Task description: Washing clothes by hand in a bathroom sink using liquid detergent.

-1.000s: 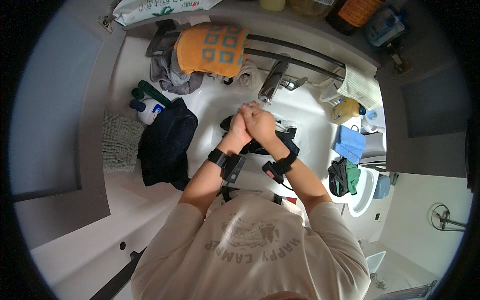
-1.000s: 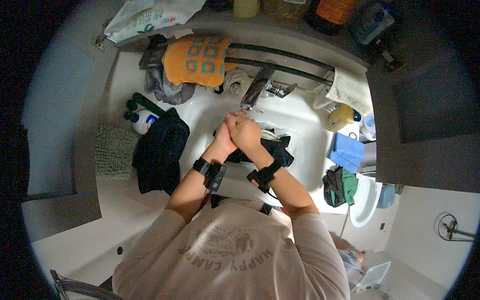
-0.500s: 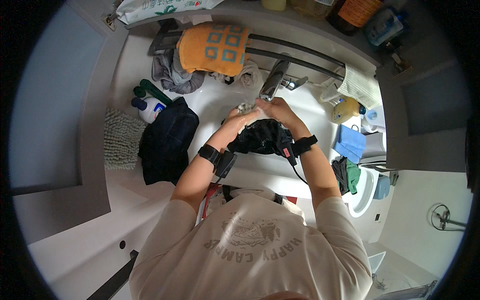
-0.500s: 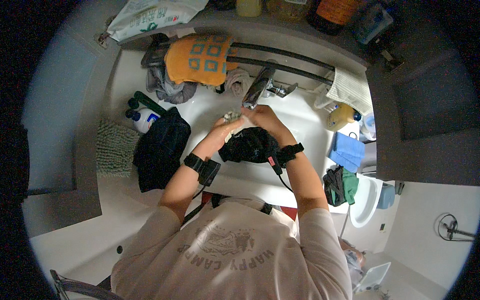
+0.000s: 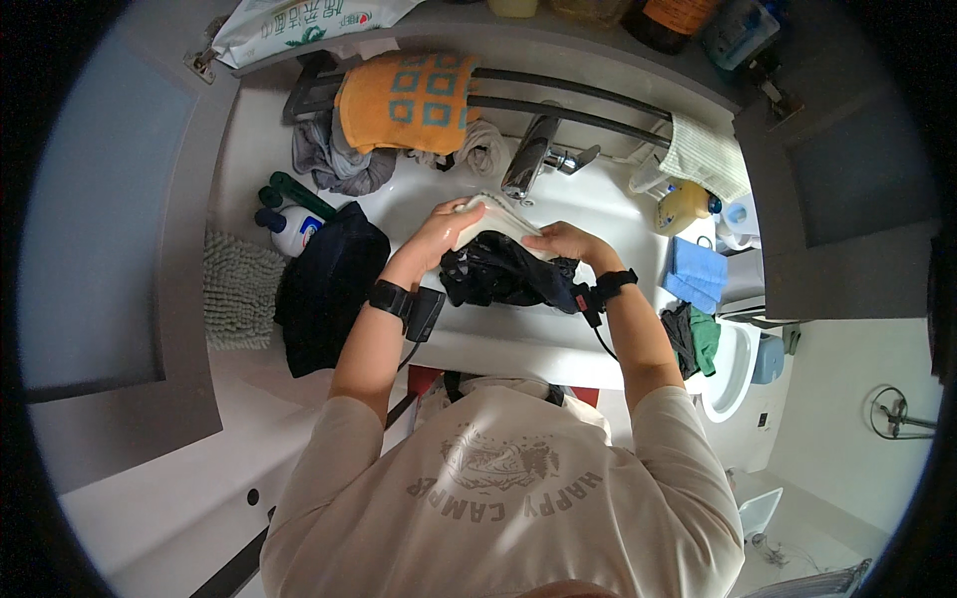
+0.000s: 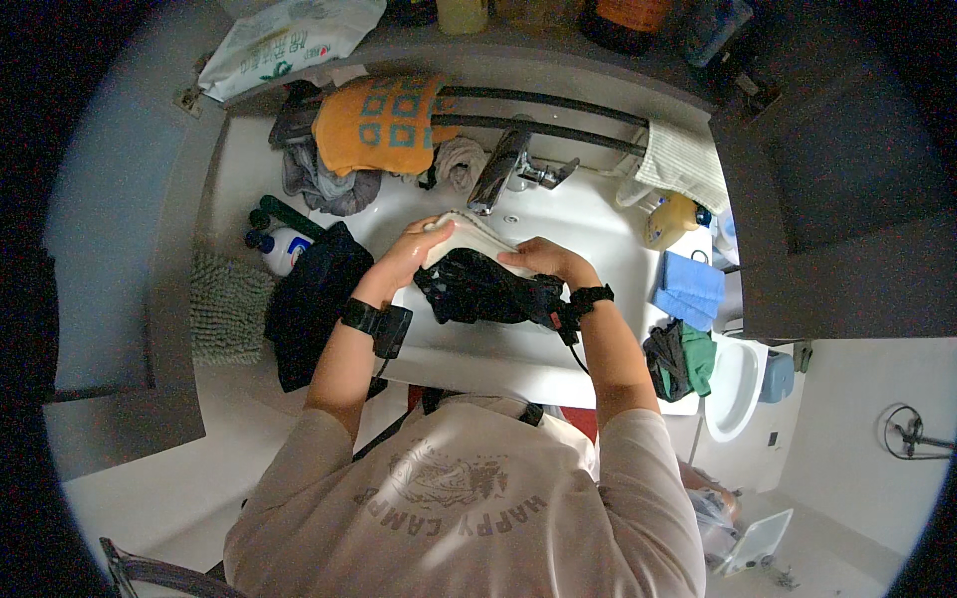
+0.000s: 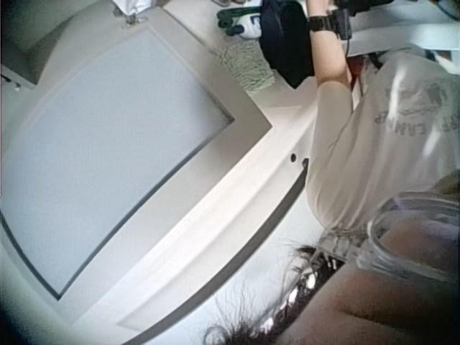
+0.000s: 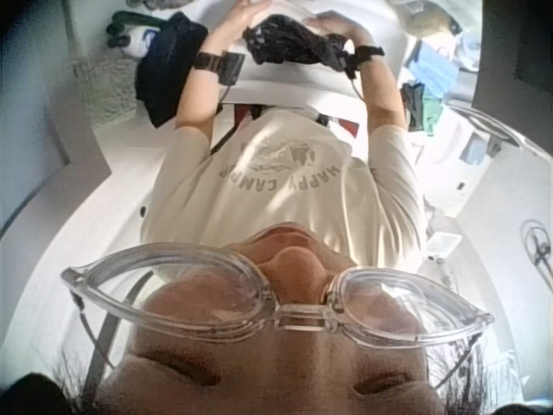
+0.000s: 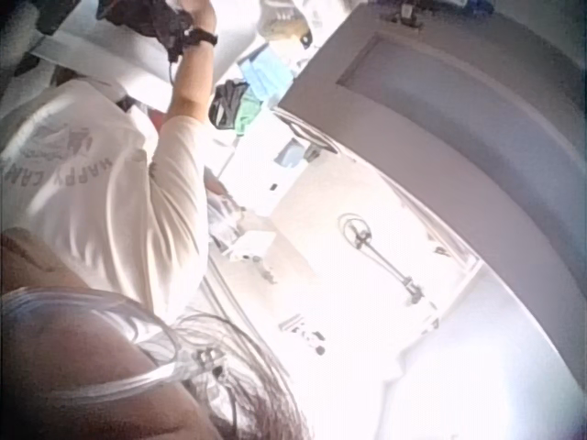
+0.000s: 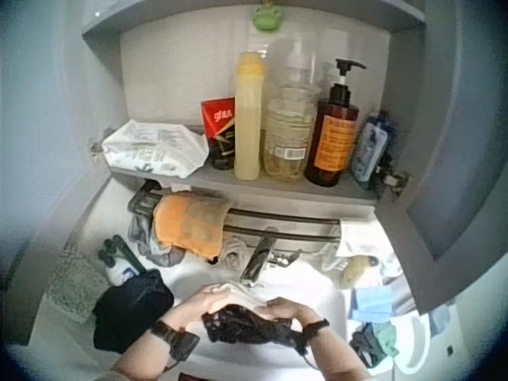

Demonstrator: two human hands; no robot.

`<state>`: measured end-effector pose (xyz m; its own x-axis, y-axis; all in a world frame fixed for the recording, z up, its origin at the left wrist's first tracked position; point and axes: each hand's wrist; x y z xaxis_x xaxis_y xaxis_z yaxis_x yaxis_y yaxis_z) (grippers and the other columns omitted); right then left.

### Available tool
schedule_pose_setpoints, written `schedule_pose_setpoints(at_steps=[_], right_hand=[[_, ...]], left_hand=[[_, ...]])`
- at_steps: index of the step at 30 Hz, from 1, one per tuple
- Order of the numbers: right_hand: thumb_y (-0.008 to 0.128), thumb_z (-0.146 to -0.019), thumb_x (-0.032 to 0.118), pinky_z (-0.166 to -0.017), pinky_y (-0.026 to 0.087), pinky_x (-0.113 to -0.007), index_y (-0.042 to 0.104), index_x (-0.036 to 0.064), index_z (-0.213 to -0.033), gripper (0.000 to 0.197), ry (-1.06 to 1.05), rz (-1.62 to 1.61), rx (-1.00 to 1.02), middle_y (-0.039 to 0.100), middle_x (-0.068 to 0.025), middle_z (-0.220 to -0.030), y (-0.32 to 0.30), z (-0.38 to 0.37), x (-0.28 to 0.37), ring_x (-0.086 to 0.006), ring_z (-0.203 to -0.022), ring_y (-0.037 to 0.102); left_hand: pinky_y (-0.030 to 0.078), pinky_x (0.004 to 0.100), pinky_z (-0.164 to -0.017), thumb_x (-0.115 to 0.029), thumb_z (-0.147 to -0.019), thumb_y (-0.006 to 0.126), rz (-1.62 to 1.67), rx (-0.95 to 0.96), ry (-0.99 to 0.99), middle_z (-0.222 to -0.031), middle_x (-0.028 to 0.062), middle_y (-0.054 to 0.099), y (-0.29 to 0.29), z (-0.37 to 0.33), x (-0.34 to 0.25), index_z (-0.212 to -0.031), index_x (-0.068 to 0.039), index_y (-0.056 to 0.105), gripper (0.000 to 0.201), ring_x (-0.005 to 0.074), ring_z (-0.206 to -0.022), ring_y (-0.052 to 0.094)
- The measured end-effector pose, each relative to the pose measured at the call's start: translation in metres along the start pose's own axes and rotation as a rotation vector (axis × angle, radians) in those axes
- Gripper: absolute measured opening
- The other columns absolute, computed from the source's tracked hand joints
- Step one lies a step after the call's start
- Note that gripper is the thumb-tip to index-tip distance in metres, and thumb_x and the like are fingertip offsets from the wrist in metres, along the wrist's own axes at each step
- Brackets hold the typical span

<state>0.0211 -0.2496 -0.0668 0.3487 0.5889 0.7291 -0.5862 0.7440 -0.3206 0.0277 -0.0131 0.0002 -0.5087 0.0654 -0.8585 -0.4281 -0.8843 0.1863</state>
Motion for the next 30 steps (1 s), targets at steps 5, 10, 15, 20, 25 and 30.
schedule_pose_setpoints(at_steps=[5, 10, 15, 20, 25, 30], right_hand=[[0.063, -0.079, 0.030, -0.048, 0.036, -0.022, 0.060, 0.0012, -0.088, 0.030, -0.127, -0.228, -0.254, 0.056, 0.0012, -0.069, -0.012, -0.017, -0.048, -0.0063, -0.055, 0.045], [0.057, -0.083, 0.025, -0.052, 0.038, -0.020, 0.059, 0.0042, -0.090, 0.022, -0.452, -0.652, -0.374, 0.055, 0.0027, -0.071, 0.033, -0.007, 0.022, -0.0059, -0.059, 0.047], [0.055, -0.081, 0.026, -0.056, 0.043, -0.035, 0.060, 0.0051, -0.078, 0.022, -0.773, 0.033, -0.867, 0.057, -0.0127, -0.068, 0.082, -0.010, 0.059, -0.0301, -0.058, 0.053], [0.051, -0.080, 0.027, -0.054, 0.044, -0.044, 0.056, 0.0037, -0.071, 0.025, -0.397, 0.229, -1.044, 0.057, -0.0182, -0.067, 0.046, -0.031, 0.038, -0.0358, -0.061, 0.056], [0.047, -0.082, 0.030, -0.058, 0.044, -0.045, 0.057, 0.0017, -0.071, 0.032, -0.585, 0.198, -0.840, 0.057, -0.0210, -0.068, 0.087, -0.011, 0.060, -0.0382, -0.064, 0.055], [0.050, -0.078, 0.026, -0.059, 0.045, -0.045, 0.058, 0.0012, -0.070, 0.027, -0.308, 0.124, -1.050, 0.058, -0.0213, -0.069, 0.043, -0.033, 0.045, -0.0372, -0.065, 0.056]], left_hand=[[0.029, 0.0302, -0.092, -0.048, -0.083, 0.047, -0.096, -0.236, -0.012, -0.124, 0.0120, 0.040, -0.004, 0.003, 0.005, -0.126, 0.001, 0.033, 0.067, 0.0200, -0.115, 0.036], [0.034, 0.0279, -0.086, -0.059, -0.081, 0.040, -0.070, -0.311, 0.066, -0.115, 0.0119, 0.049, 0.010, -0.017, 0.038, -0.121, 0.004, 0.041, 0.075, 0.0169, -0.101, 0.045], [0.042, 0.0271, -0.081, -0.045, -0.089, 0.036, 0.675, -0.120, 0.138, -0.104, 0.0040, 0.055, 0.030, -0.053, 0.085, -0.109, -0.004, 0.050, 0.048, 0.0145, -0.097, 0.051], [0.035, 0.0292, -0.091, -0.034, -0.092, 0.035, 0.644, -0.035, 0.085, -0.114, 0.0034, 0.051, 0.048, -0.048, 0.085, -0.115, -0.006, 0.046, 0.038, 0.0157, -0.103, 0.048], [0.042, 0.0289, -0.081, -0.036, -0.090, 0.039, 0.882, 0.039, 0.074, -0.103, 0.0043, 0.056, 0.019, -0.057, 0.097, -0.108, -0.008, 0.051, 0.035, 0.0155, -0.093, 0.053], [0.035, 0.0314, -0.092, -0.031, -0.092, 0.036, 0.891, 0.048, 0.085, -0.115, 0.0049, 0.052, 0.043, -0.051, 0.090, -0.116, -0.005, 0.046, 0.037, 0.0188, -0.105, 0.049]])
Point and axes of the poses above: each hand's wrist, its own z-axis away from the middle knuckle, its own y-axis out of the palm, x = y × z
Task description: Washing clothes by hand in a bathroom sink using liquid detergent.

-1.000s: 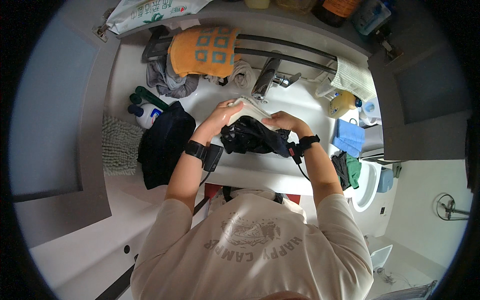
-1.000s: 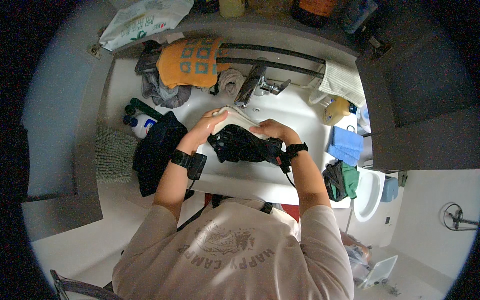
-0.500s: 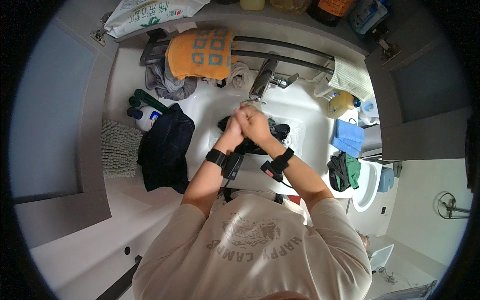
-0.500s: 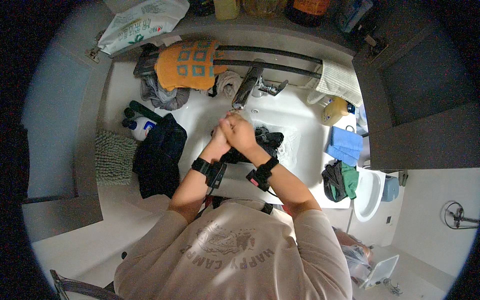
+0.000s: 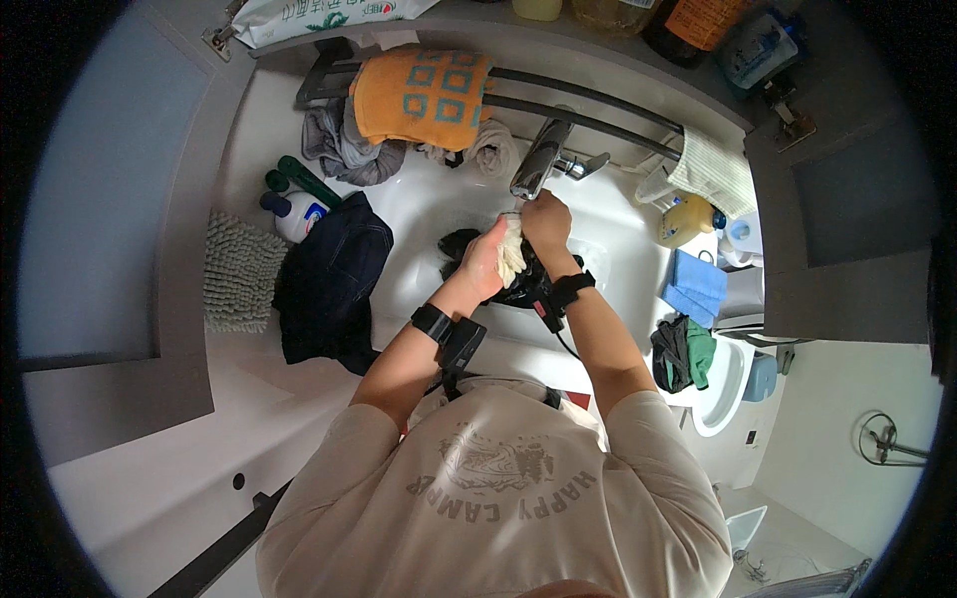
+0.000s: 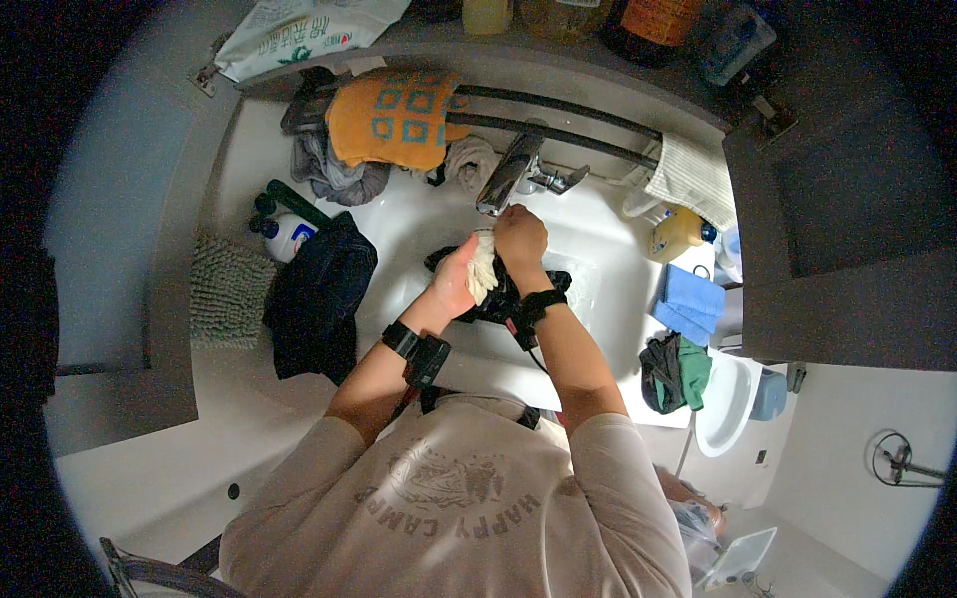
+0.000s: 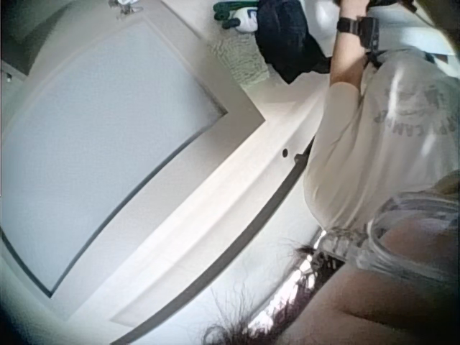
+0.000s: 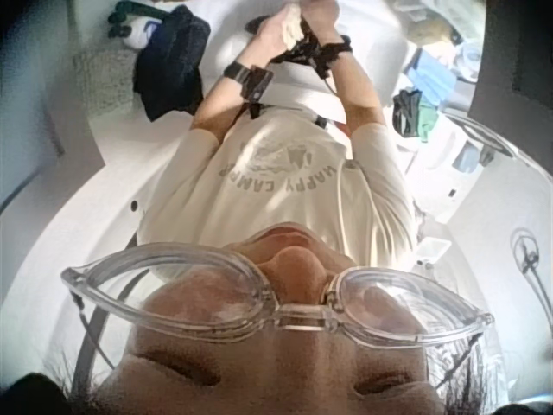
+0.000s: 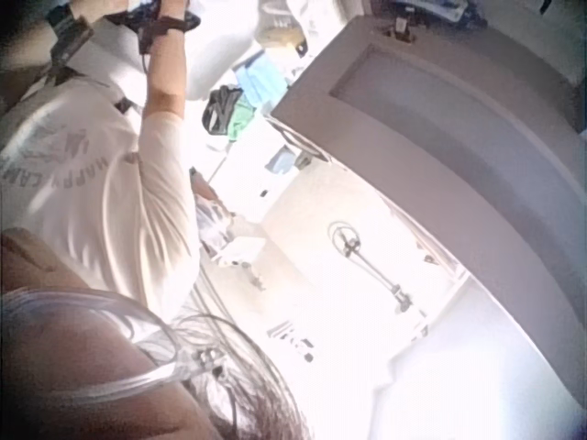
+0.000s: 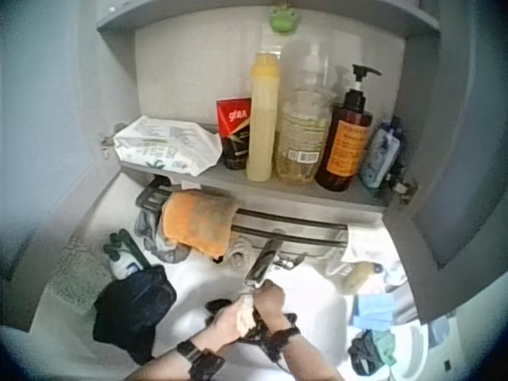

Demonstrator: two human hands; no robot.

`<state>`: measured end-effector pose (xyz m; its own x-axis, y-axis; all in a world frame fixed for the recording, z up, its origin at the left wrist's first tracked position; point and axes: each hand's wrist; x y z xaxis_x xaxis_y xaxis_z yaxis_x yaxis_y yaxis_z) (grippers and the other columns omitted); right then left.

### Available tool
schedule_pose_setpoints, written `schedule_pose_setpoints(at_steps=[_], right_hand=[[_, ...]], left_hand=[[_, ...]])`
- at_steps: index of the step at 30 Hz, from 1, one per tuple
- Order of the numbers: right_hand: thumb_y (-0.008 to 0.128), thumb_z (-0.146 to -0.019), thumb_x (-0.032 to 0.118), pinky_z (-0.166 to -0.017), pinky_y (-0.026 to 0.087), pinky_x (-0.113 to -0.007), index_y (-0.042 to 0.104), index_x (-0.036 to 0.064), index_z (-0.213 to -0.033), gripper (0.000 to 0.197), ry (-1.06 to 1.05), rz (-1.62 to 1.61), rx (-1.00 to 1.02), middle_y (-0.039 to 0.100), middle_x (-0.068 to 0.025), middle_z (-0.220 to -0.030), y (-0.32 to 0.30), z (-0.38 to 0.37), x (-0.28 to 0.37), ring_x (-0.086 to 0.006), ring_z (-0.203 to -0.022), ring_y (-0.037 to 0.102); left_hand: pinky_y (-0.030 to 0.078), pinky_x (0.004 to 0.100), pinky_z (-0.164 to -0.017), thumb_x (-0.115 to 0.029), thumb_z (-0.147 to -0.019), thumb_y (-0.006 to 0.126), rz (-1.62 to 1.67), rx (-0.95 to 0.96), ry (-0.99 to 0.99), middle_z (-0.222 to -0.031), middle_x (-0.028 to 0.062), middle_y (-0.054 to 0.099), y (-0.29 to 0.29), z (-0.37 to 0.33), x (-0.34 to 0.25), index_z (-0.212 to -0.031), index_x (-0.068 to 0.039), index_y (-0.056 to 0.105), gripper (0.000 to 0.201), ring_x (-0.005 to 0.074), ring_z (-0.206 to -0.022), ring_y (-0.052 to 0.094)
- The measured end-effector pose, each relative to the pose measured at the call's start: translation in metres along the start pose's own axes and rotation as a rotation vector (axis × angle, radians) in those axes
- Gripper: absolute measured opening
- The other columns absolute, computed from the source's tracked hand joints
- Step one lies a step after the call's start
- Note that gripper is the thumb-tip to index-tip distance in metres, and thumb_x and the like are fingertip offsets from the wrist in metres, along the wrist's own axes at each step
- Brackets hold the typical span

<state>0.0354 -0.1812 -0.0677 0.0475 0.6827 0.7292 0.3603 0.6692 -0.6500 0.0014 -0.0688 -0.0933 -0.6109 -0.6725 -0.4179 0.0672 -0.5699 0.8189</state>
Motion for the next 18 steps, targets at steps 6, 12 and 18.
schedule_pose_setpoints(at_steps=[6, 12, 18], right_hand=[[0.046, -0.084, 0.032, -0.062, 0.043, -0.046, 0.058, 0.0041, -0.069, 0.033, -0.127, -0.189, 0.257, 0.058, -0.0211, -0.070, -0.003, 0.044, 0.045, -0.0397, -0.067, 0.055], [0.053, -0.078, 0.031, -0.063, 0.045, -0.042, 0.060, 0.0015, -0.074, 0.031, -0.165, 0.195, 0.258, 0.059, -0.0184, -0.071, -0.004, -0.008, -0.017, -0.0341, -0.068, 0.058], [0.057, -0.076, 0.030, -0.048, 0.037, -0.029, 0.057, -0.0018, -0.067, 0.033, 0.247, -0.413, 0.743, 0.051, -0.0026, -0.054, -0.030, -0.024, -0.001, -0.0142, -0.048, 0.042]], left_hand=[[0.039, 0.0316, -0.089, -0.032, -0.093, 0.032, 0.029, -0.023, -0.041, -0.111, 0.0045, 0.054, -0.013, -0.001, -0.019, -0.112, -0.006, 0.048, 0.036, 0.0187, -0.100, 0.051], [0.042, 0.0266, -0.081, -0.030, -0.090, 0.043, -0.110, -0.001, -0.043, -0.102, 0.0050, 0.058, 0.014, 0.022, -0.017, -0.110, -0.004, 0.052, 0.034, 0.0162, -0.093, 0.055], [0.042, 0.0236, -0.072, -0.026, -0.083, 0.057, -0.394, -0.131, 0.034, -0.092, 0.0002, 0.059, -0.002, 0.025, -0.041, -0.105, -0.006, 0.056, 0.030, 0.0104, -0.084, 0.054]])
Point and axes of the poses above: each hand's wrist, its own z-axis away from the middle knuckle, its own y-axis out of the palm, x = y × z
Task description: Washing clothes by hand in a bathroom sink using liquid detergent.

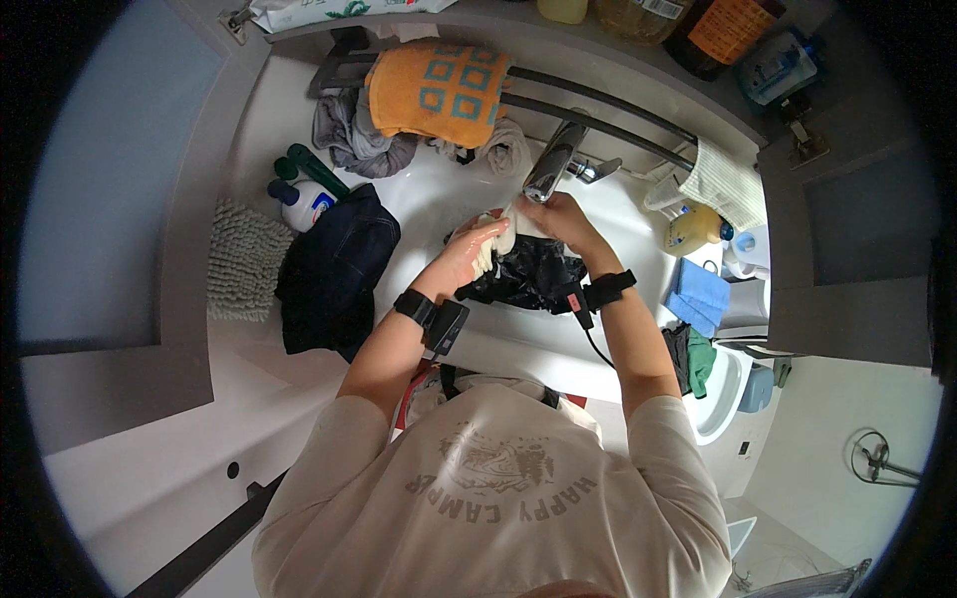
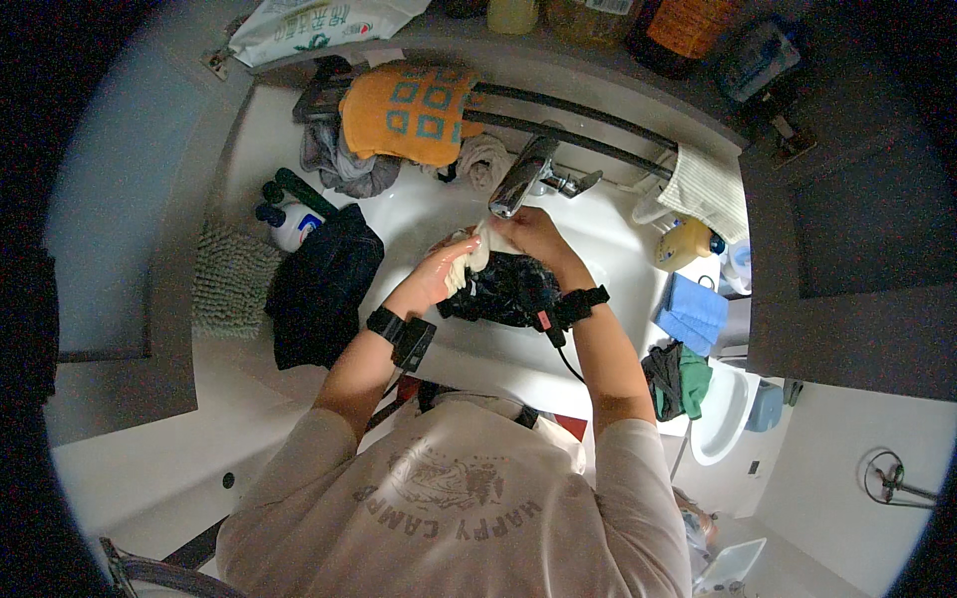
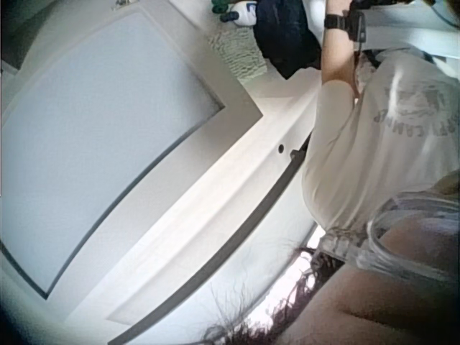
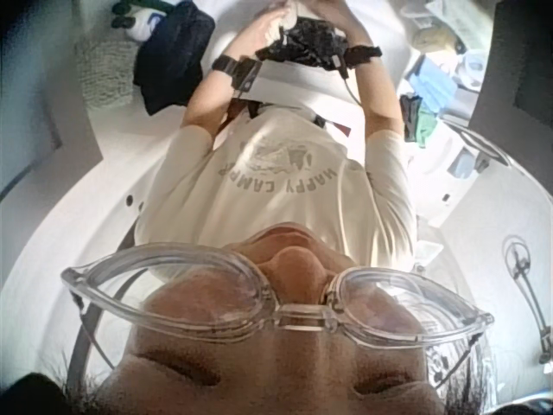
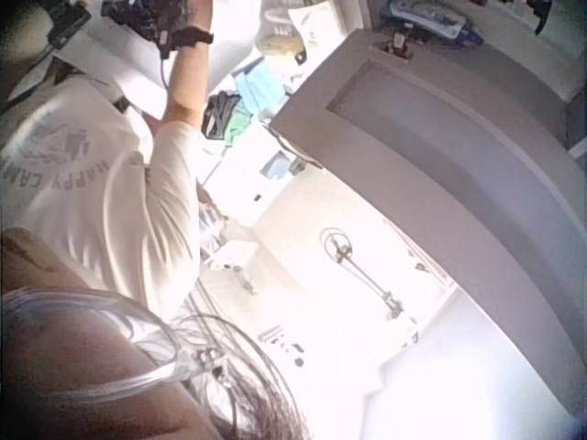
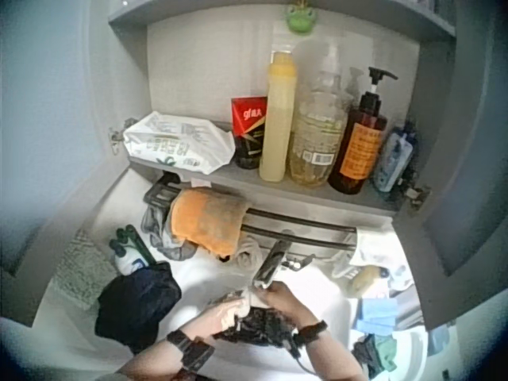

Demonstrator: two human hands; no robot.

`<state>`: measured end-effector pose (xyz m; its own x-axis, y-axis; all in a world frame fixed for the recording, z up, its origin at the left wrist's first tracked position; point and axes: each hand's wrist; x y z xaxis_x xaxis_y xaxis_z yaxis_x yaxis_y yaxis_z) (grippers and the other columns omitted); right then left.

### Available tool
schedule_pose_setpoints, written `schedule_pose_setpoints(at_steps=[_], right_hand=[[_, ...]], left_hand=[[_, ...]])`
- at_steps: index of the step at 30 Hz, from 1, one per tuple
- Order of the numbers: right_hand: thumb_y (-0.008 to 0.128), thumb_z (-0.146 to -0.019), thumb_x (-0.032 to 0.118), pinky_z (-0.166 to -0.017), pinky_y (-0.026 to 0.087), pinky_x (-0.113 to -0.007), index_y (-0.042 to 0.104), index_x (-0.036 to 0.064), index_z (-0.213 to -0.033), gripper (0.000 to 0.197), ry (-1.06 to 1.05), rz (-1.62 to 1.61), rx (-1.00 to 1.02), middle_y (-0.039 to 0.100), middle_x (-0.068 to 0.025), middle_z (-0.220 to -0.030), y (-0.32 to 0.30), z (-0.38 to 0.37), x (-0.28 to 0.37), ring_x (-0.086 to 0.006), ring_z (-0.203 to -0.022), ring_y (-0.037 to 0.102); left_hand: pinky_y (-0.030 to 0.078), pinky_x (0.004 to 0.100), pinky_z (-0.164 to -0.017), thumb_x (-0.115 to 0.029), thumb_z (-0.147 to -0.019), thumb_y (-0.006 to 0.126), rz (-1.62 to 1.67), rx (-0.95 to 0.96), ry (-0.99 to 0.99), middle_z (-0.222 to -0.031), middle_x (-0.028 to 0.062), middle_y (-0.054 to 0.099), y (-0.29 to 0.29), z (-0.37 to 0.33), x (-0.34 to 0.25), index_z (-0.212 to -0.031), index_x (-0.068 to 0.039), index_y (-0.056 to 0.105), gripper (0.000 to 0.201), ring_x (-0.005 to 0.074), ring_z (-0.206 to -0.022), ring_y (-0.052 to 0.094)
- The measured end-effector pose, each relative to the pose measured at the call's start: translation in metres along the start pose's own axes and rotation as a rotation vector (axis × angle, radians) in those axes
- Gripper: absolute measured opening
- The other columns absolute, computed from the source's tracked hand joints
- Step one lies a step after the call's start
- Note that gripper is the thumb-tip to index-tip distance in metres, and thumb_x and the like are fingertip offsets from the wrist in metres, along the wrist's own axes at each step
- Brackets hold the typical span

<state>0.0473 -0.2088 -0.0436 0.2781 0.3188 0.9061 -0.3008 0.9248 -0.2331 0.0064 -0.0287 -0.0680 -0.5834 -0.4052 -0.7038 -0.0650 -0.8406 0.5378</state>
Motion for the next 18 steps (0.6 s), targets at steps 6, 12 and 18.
schedule_pose_setpoints(at_steps=[6, 12, 18], right_hand=[[0.064, -0.074, 0.030, -0.052, 0.038, -0.026, 0.061, -0.0026, -0.074, 0.032, -0.174, 0.364, 0.156, 0.051, -0.0004, -0.057, -0.021, 0.003, 0.000, -0.0090, -0.054, 0.043], [0.063, -0.076, 0.037, -0.065, 0.042, -0.028, 0.064, 0.0002, -0.084, 0.037, -0.003, 0.161, 0.191, 0.061, -0.0082, -0.071, -0.033, 0.006, -0.040, -0.0160, -0.067, 0.054], [0.055, -0.084, 0.022, -0.067, 0.041, -0.023, 0.056, 0.0016, -0.095, 0.023, -0.175, -0.457, 0.008, 0.057, 0.0011, -0.081, 0.023, 0.024, -0.005, -0.0085, -0.072, 0.051]], left_hand=[[0.041, 0.0222, -0.064, -0.026, -0.080, 0.060, -0.243, 0.071, -0.010, -0.084, -0.0004, 0.058, 0.003, 0.007, -0.026, -0.095, -0.004, 0.058, 0.026, 0.0079, -0.075, 0.053], [0.042, 0.0234, -0.065, -0.024, -0.085, 0.054, -0.179, -0.002, -0.001, -0.088, 0.0005, 0.057, -0.007, 0.005, -0.041, -0.098, -0.003, 0.057, 0.025, 0.0090, -0.077, 0.053], [0.044, 0.0282, -0.072, -0.026, -0.088, 0.048, 0.021, -0.066, 0.111, -0.093, 0.0029, 0.057, -0.029, -0.038, -0.001, -0.098, -0.004, 0.054, 0.024, 0.0139, -0.082, 0.054]])
Point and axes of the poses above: each hand's wrist, its own z-axis away from the middle knuckle, its own y-axis out of the palm, x = y × z
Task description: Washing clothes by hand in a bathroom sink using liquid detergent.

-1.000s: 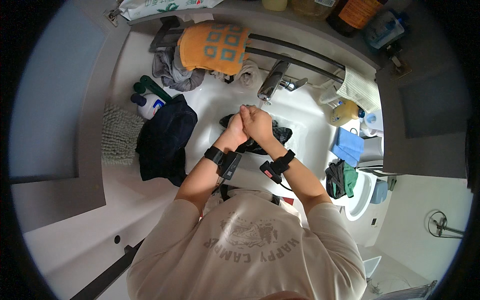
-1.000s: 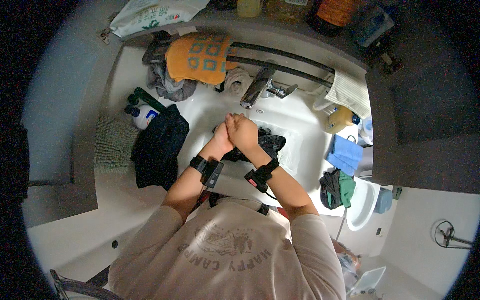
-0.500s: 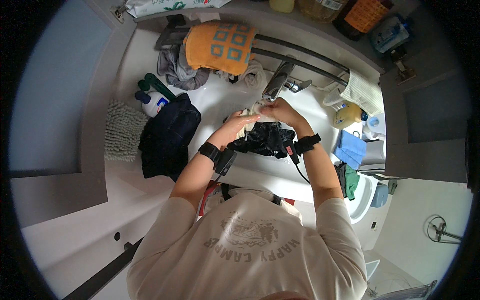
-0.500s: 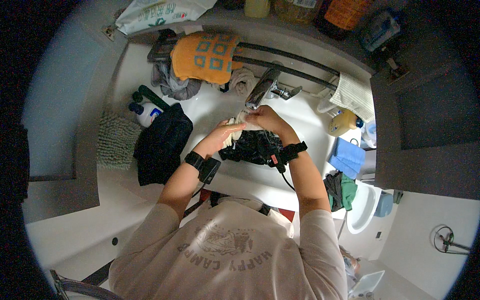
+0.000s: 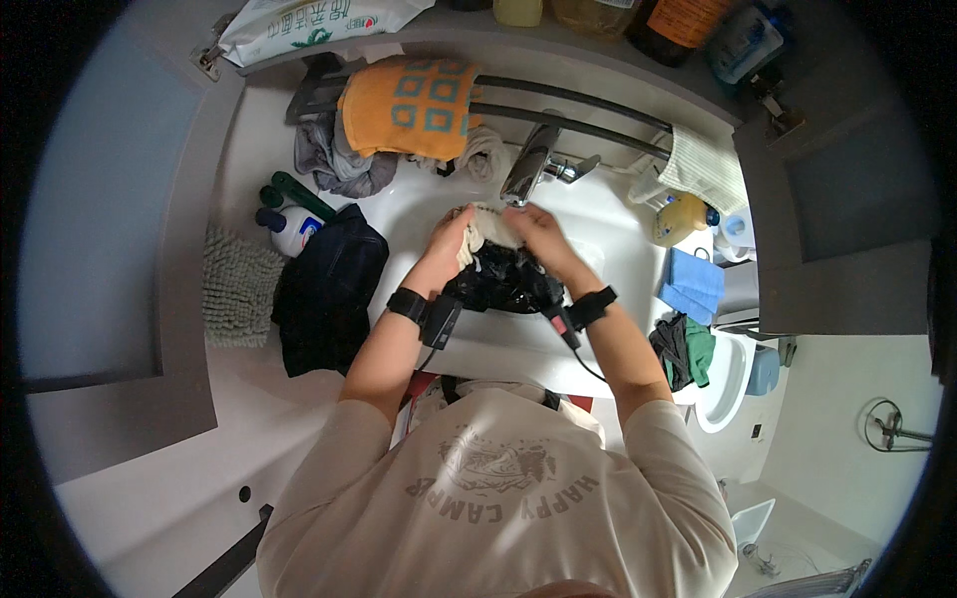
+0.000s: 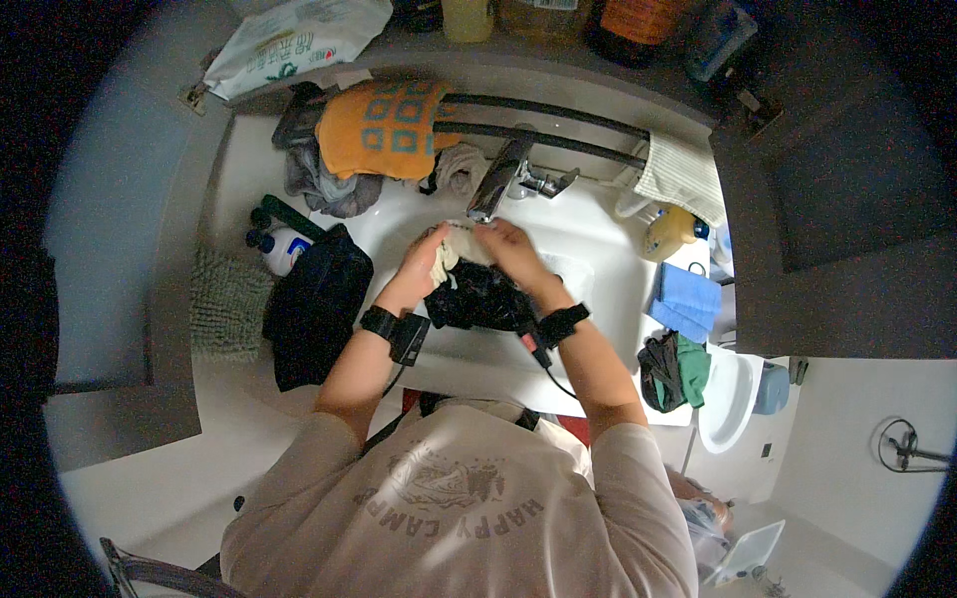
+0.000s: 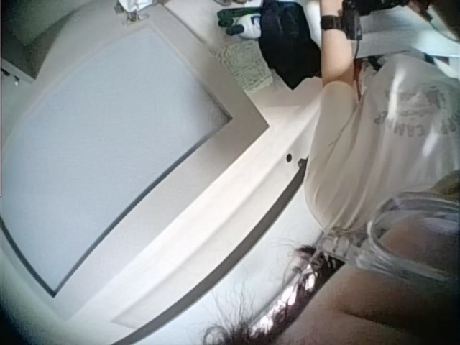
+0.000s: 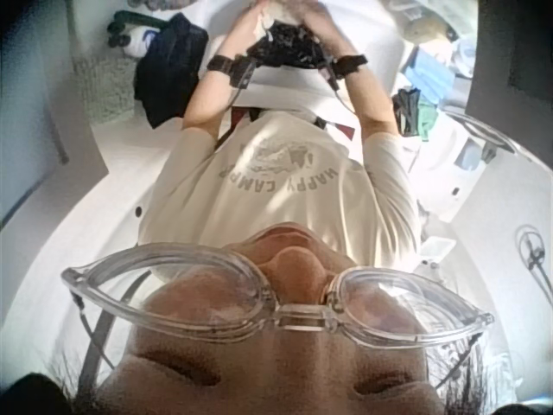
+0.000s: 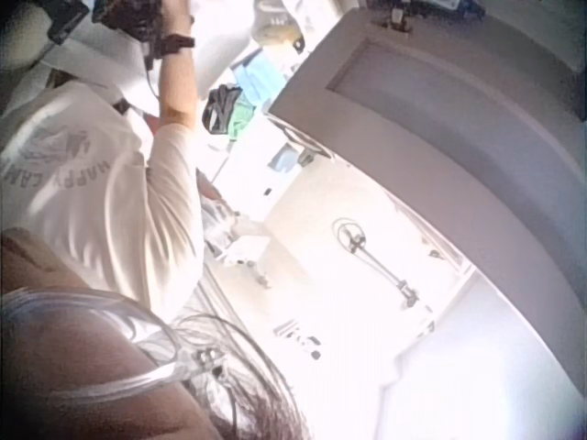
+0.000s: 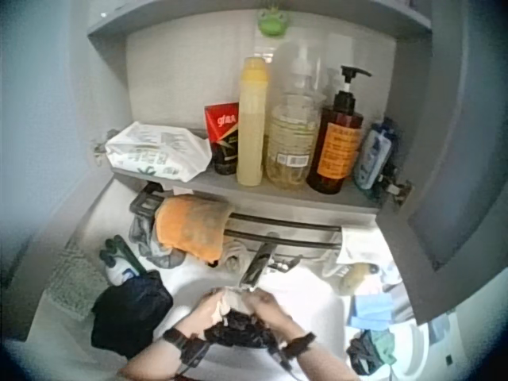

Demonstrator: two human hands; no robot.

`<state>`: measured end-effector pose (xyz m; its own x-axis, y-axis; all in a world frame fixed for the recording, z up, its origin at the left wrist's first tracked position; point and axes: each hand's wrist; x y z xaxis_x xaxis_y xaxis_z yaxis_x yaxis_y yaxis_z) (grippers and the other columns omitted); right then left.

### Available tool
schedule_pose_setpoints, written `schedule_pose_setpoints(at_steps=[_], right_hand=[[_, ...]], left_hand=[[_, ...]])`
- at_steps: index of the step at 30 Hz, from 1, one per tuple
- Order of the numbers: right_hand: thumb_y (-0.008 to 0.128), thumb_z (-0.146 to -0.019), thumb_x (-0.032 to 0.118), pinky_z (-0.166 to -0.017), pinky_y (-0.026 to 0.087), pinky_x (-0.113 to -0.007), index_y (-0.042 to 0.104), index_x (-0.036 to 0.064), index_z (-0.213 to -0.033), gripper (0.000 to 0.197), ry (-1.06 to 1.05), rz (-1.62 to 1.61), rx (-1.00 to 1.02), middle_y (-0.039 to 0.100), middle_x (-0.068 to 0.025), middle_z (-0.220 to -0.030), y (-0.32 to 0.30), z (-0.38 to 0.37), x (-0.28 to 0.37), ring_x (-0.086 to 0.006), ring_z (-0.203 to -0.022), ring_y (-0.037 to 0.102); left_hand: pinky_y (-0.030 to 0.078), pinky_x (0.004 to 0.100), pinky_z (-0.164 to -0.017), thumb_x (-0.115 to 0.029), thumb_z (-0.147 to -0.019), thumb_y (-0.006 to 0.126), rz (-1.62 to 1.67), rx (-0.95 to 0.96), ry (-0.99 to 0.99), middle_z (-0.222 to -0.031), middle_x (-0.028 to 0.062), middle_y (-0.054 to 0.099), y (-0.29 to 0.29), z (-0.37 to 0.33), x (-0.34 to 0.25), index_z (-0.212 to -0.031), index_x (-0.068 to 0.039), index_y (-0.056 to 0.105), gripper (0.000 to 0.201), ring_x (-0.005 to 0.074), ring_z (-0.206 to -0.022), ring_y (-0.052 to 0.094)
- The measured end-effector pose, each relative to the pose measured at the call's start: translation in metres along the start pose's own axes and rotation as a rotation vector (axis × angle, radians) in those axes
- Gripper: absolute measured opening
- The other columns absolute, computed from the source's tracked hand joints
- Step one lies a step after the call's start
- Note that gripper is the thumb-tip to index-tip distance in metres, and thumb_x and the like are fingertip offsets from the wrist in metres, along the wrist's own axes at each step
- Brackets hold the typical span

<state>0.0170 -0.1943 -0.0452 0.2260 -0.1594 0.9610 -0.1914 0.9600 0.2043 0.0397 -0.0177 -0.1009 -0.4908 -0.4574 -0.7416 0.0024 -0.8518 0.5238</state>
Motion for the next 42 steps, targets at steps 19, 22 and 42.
schedule_pose_setpoints(at_steps=[19, 22, 42], right_hand=[[0.048, -0.081, 0.031, -0.057, 0.046, -0.042, 0.061, 0.0032, -0.065, 0.035, -0.351, 1.240, -0.445, 0.056, -0.0223, -0.064, 0.006, -0.030, -0.031, -0.0380, -0.060, 0.056], [0.048, -0.080, 0.034, -0.060, 0.046, -0.043, 0.063, 0.0038, -0.070, 0.035, -0.213, 0.857, -0.530, 0.058, -0.0222, -0.070, 0.044, -0.015, -0.013, -0.0389, -0.064, 0.056], [0.052, -0.085, 0.027, -0.048, 0.034, -0.024, 0.059, -0.0026, -0.090, 0.031, 0.092, 0.161, -0.324, 0.054, -0.0007, -0.066, -0.021, -0.039, -0.004, -0.0073, -0.054, 0.042]], left_hand=[[0.047, 0.0325, -0.070, -0.033, -0.089, 0.042, 0.118, -0.028, -0.172, -0.089, 0.0059, 0.059, 0.071, 0.009, 0.017, -0.093, -0.007, 0.053, 0.028, 0.0171, -0.082, 0.056], [0.047, 0.0316, -0.071, -0.031, -0.089, 0.043, 0.145, -0.009, -0.168, -0.092, 0.0059, 0.058, 0.056, 0.007, 0.010, -0.097, -0.006, 0.053, 0.028, 0.0163, -0.083, 0.056], [0.043, 0.0227, -0.066, -0.013, -0.077, 0.062, -0.151, 0.091, -0.125, -0.086, 0.0024, 0.059, -0.022, 0.035, -0.028, -0.094, -0.003, 0.058, 0.020, 0.0112, -0.077, 0.056]])
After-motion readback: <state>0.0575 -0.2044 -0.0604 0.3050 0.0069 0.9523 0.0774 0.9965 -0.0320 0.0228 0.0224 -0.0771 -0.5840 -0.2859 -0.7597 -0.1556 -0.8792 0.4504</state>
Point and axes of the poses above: each hand's wrist, its own z-axis away from the middle knuckle, its own y-axis out of the palm, x = y × z
